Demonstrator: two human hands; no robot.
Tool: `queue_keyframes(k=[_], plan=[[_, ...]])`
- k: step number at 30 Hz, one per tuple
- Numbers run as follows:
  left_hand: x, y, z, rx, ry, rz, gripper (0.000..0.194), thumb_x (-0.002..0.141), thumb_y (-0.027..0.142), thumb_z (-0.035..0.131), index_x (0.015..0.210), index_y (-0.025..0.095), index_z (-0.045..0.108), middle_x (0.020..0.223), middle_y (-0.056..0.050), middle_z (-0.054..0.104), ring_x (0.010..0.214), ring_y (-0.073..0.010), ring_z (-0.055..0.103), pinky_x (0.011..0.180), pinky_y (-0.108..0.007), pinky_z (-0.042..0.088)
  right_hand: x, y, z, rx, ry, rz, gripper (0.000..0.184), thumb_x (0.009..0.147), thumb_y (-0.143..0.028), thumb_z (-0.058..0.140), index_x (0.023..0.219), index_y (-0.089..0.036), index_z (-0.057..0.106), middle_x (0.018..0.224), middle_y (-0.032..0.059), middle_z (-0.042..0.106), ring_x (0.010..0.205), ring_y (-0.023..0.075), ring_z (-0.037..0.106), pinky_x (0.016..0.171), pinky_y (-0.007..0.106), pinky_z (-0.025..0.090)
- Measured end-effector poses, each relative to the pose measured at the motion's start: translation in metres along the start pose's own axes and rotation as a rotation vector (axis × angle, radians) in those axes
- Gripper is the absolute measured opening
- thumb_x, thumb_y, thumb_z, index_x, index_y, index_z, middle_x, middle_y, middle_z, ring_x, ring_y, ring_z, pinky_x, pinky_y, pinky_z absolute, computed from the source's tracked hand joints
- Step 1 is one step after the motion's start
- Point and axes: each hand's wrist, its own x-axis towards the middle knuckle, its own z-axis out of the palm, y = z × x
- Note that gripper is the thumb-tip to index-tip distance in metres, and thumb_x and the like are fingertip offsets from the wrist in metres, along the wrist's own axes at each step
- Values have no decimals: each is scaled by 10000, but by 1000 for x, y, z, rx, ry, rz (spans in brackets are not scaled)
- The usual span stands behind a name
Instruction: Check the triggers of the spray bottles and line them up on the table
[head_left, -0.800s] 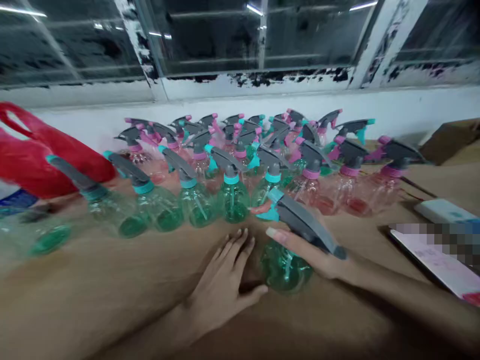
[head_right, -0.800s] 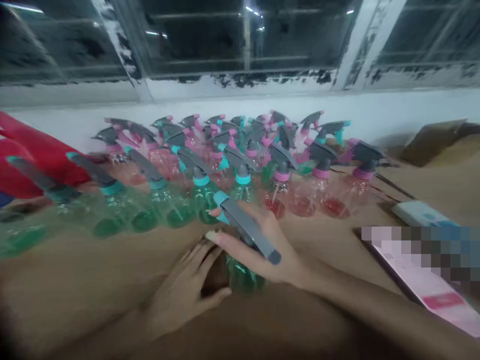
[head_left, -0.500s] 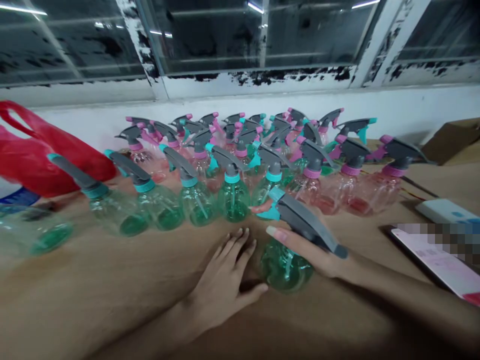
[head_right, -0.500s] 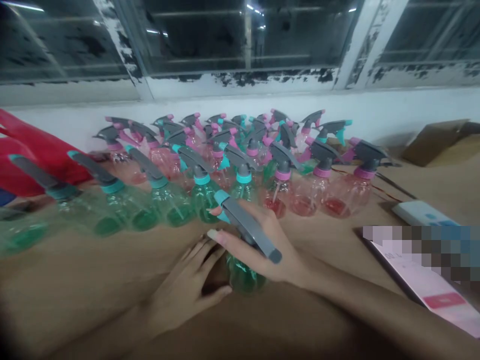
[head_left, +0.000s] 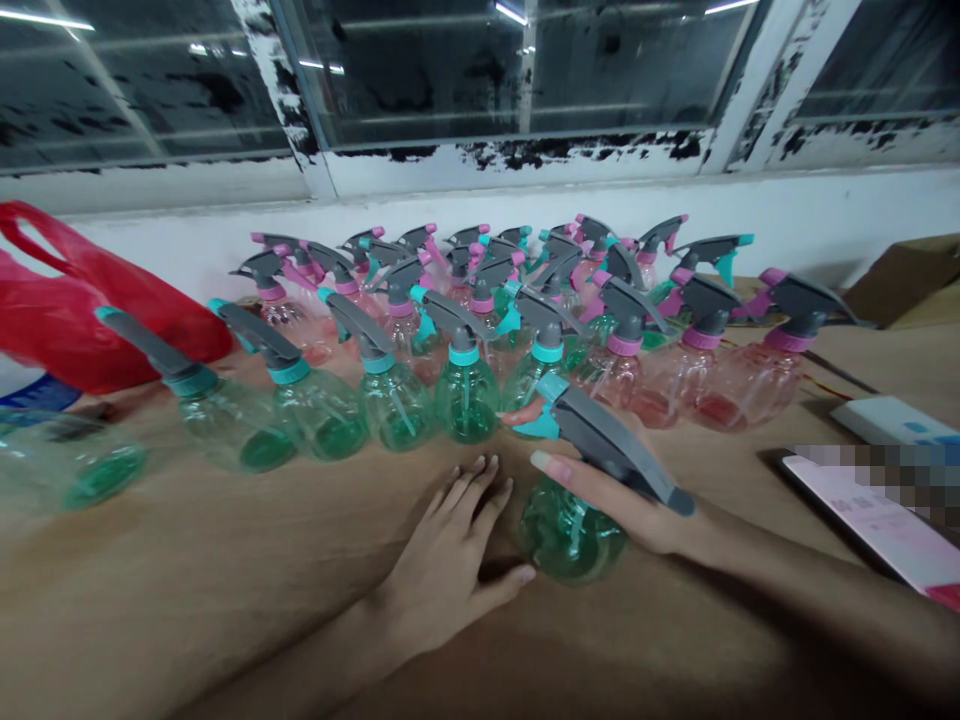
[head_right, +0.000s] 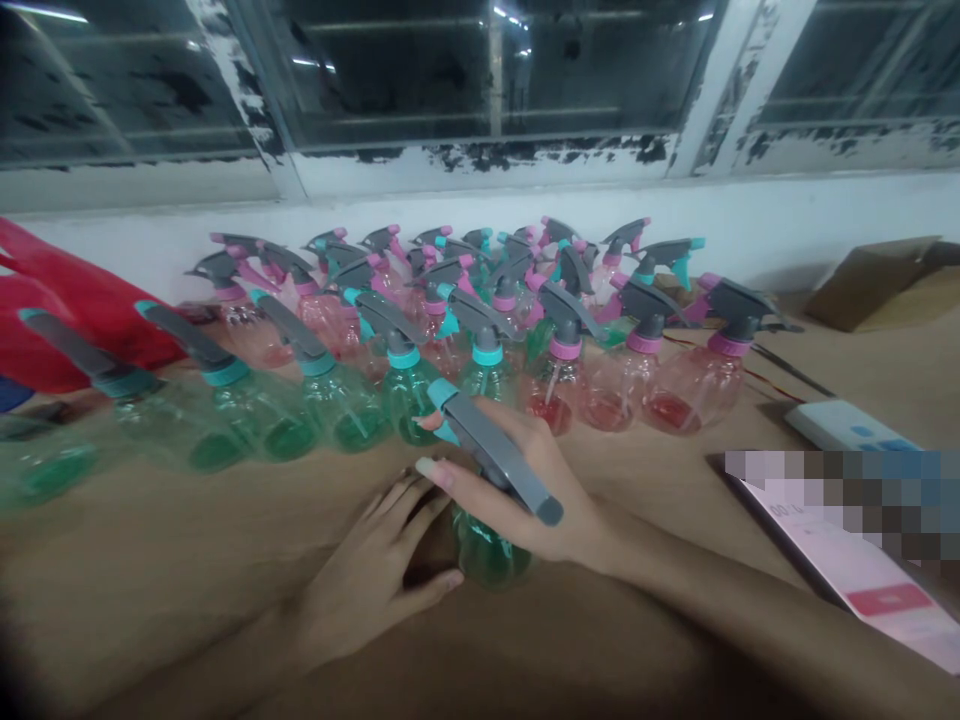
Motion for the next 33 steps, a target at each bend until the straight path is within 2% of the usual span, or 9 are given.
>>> queue_keyframes(k=[4, 9, 14, 18, 25, 29, 31, 33], plan=[[0, 0, 0, 0, -2, -7, 686, 869, 588, 505, 1393, 163, 382, 1435, -136, 385, 1307, -334, 337, 1038, -500, 302, 0, -1, 0, 23, 4, 3, 260, 828, -318, 611, 1068, -221, 602, 986, 24, 656, 807, 172, 627, 719, 319, 485], [0, 1, -1, 1, -13, -7, 687, 873, 597, 491, 1387, 154, 390, 1419, -141, 405, 1292, -330, 358, 1038, -498, 302, 0, 1, 0, 17, 17, -6, 265, 824, -328, 616, 1069, -227, 612, 924, 10, 655, 765, 163, 622, 689, 310, 489], [0, 1, -2, -1, -14, -6, 687, 871, 603, 490, 1384, 156, 396, 1410, -142, 415, 1294, -332, 354, 1029, -500, 313, -1, 2, 0, -23, 23, -29, 271, 824, -307, 612, 1084, -230, 622, 962, 8, 660, 804, 158, 620, 716, 298, 492], [0, 1, -2, -5, -21, -15, 694, 867, 599, 500, 1383, 146, 399, 1402, -150, 421, 1297, -337, 345, 1025, -506, 317, -2, 1, 0, -59, 30, -26, 275, 830, -315, 601, 1088, -223, 620, 937, 7, 660, 760, 151, 615, 677, 286, 491], [0, 1, -2, -21, -14, -11, 683, 877, 600, 480, 1387, 154, 393, 1437, -143, 380, 1316, -338, 320, 1042, -511, 297, -1, -1, -2, -19, 1, 16, 279, 823, -353, 608, 1079, -242, 611, 960, 16, 660, 773, 169, 616, 710, 321, 491], [0, 2, -3, -17, -42, -15, 711, 879, 604, 475, 1396, 126, 379, 1430, -161, 385, 1323, -340, 310, 1041, -513, 302, -2, 0, -1, -9, 22, -10, 175, 849, -388, 570, 917, -241, 638, 762, -4, 628, 622, 144, 583, 623, 308, 486], [1, 2, -4, -15, -40, -14, 714, 880, 607, 471, 1400, 128, 372, 1450, -160, 355, 1330, -337, 301, 1047, -512, 294, -2, 0, -1, -24, 27, 0, 208, 869, -402, 536, 811, -227, 633, 700, -1, 591, 629, 151, 590, 624, 306, 489], [1, 2, -5, -16, -39, -18, 711, 880, 606, 473, 1402, 134, 369, 1463, -154, 337, 1334, -330, 297, 1055, -506, 283, -2, -1, -2, -39, 15, 40, 229, 874, -415, 528, 786, -224, 621, 687, 6, 578, 662, 168, 604, 630, 312, 494]])
